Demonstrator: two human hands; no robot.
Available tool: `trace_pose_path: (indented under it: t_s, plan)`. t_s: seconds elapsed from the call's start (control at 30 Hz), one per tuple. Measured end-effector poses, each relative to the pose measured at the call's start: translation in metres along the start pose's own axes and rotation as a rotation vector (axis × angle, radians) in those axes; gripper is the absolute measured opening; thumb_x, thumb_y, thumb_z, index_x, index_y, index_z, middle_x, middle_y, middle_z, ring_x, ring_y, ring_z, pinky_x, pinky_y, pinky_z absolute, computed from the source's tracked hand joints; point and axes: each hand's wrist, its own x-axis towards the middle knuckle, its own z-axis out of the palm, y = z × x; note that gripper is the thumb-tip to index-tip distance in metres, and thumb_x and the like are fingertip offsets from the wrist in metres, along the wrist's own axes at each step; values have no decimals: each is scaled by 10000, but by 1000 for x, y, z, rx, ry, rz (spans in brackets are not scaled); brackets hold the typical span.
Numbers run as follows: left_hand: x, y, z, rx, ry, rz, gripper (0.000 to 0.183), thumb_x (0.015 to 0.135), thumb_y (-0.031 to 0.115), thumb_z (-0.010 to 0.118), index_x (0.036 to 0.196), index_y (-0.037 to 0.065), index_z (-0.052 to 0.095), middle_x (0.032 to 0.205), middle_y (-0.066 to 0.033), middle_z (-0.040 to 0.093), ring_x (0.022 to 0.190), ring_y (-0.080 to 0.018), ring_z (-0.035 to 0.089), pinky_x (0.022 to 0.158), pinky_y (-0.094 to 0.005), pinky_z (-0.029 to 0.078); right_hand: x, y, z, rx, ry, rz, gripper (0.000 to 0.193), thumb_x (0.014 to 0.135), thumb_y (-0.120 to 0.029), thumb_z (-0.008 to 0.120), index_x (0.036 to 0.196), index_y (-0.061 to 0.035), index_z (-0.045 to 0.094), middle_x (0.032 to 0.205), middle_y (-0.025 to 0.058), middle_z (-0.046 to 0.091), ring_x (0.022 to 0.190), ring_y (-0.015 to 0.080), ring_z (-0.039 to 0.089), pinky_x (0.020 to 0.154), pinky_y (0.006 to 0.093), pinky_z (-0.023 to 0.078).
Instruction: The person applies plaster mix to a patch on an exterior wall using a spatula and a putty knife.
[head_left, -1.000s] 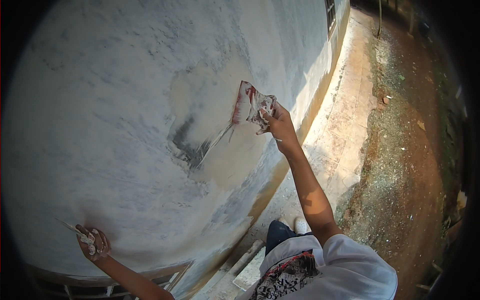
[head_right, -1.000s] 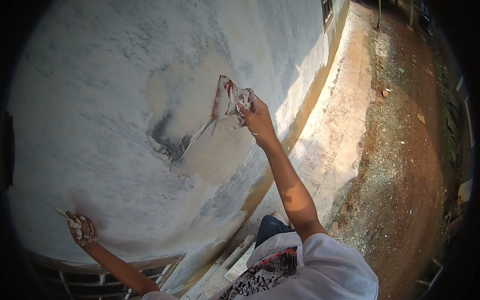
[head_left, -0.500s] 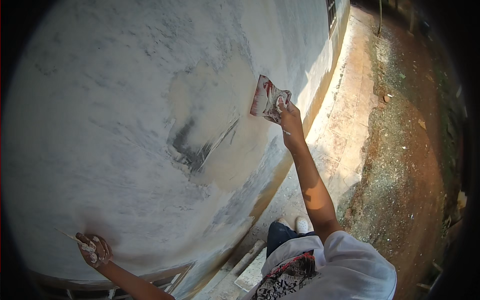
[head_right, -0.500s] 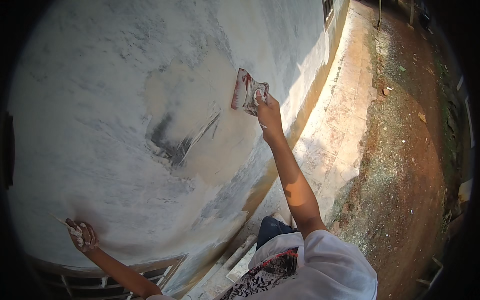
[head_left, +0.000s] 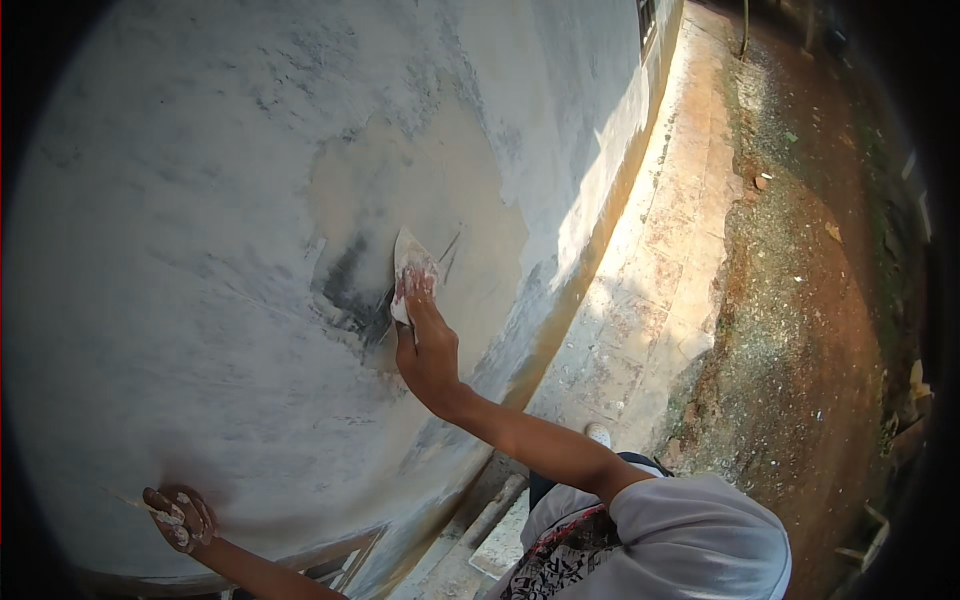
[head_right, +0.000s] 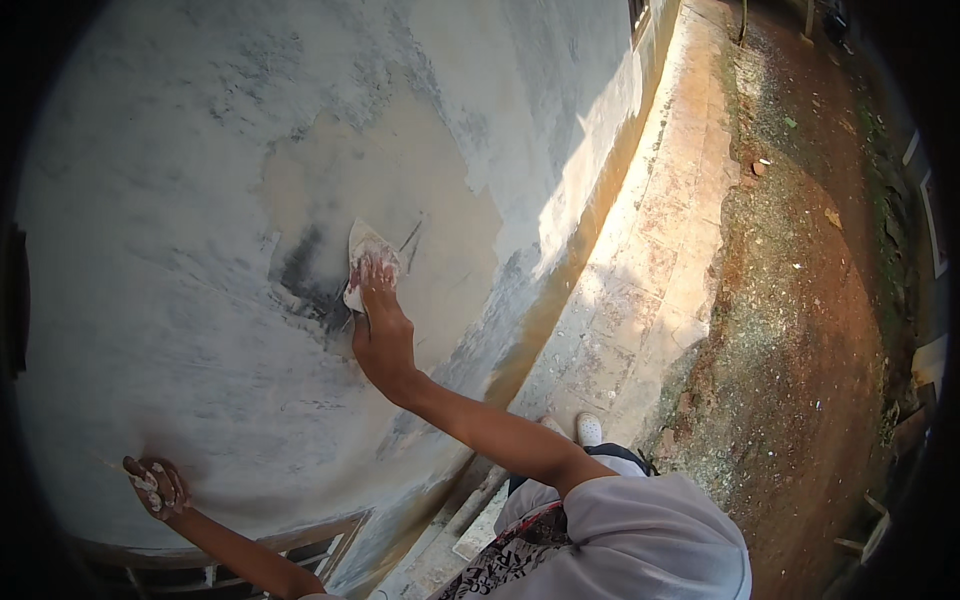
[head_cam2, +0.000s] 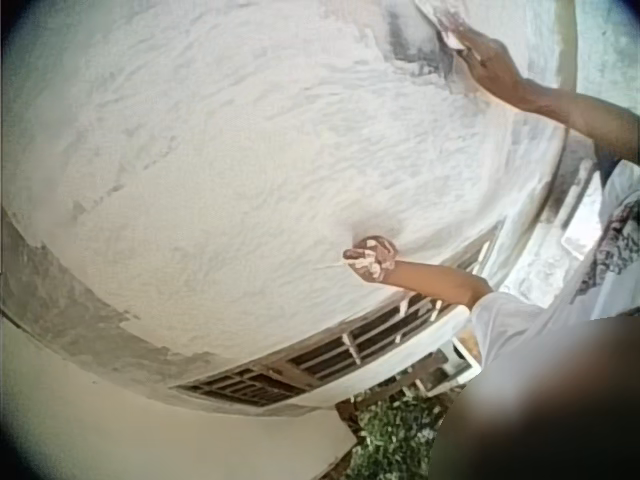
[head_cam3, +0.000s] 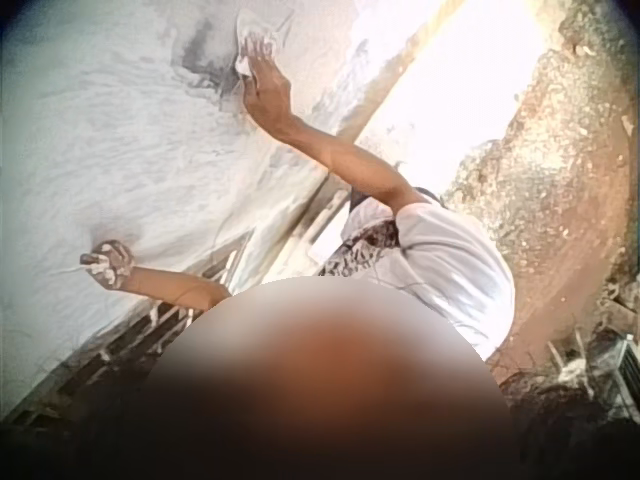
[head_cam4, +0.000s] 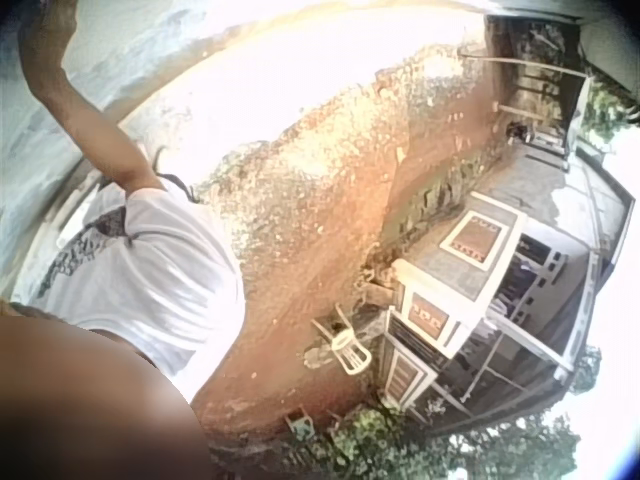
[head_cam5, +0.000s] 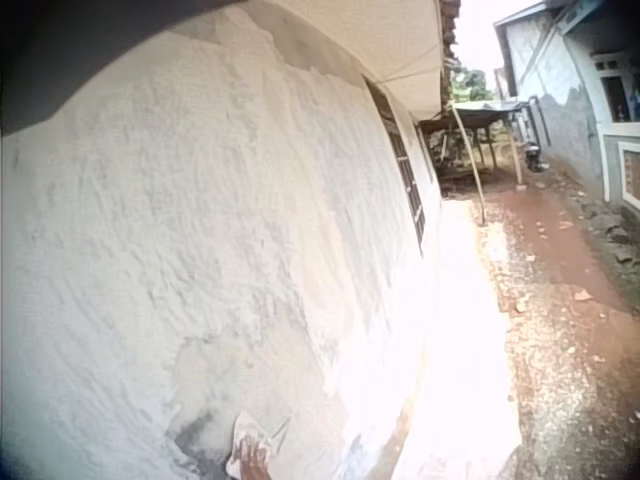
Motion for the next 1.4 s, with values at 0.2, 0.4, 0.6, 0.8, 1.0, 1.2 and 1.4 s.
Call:
trace_pose_path:
  t_s: [0.2, 0.4, 0.6, 0.8, 1.0, 1.2, 1.4]
  plan:
    - [-2, 2, -1, 54, -26, 0, 253, 892, 36, 654, 1012, -12, 437, 565, -90, 536, 448, -163, 561, 431, -325, 552, -91, -54, 8, 156, -219, 48, 688, 742, 134, 556, 1402, 4, 415, 1460, 231, 403, 1377, 415, 329, 1047, 449, 447]
    - [-10, 1, -4, 79, -8, 21, 265, 906, 48, 637, 1024, 11, 402, 527, -55, 484, 420, -145, 533, 410, -315, 536, -98, -58, -36, 404, -404, 251, 496, 874, 61, 537, 1365, 7, 492, 1328, 255, 544, 1249, 311, 534, 995, 353, 471]
    - [-1, 2, 0, 110, -21, 16, 344, 889, 51, 671, 1136, 16, 434, 552, -56, 504, 408, -140, 518, 370, -286, 507, 23, 15, -66, 241, 48, 285, 466, 881, 86, 501, 1343, 24, 505, 1306, 246, 562, 1250, 347, 536, 1019, 378, 440]
    - [8, -4, 0, 40, -76, 17, 284, 894, 39, 660, 1065, 18, 434, 578, -66, 522, 433, -148, 548, 378, -288, 515, -16, 56, 16, 68, 108, -59, 623, 762, 170, 474, 1370, 33, 464, 1432, 249, 439, 1390, 419, 320, 1131, 447, 323]
    - [-14, 6, -10, 45, -45, 12, 342, 880, 44, 678, 1107, -15, 429, 580, -93, 543, 481, -185, 595, 447, -340, 553, -142, -30, 31, 202, -247, -80, 646, 758, 194, 481, 1376, 4, 480, 1495, 199, 378, 1420, 408, 276, 1150, 510, 274]
    - [-14, 6, -16, 18, -85, -18, 385, 857, 16, 691, 1129, -28, 423, 581, -114, 554, 493, -219, 610, 469, -392, 571, -124, -17, -24, 322, -240, 13, 643, 733, 209, 448, 1342, 15, 517, 1413, 218, 480, 1357, 391, 400, 1126, 456, 336]
    - [6, -1, -3, 63, -86, 18, 252, 894, 51, 658, 1037, -12, 460, 541, -63, 535, 449, -156, 578, 434, -315, 556, 25, 69, -50, 128, 241, 19, 536, 805, 153, 428, 1327, 64, 508, 1379, 234, 514, 1307, 370, 472, 1071, 392, 401]
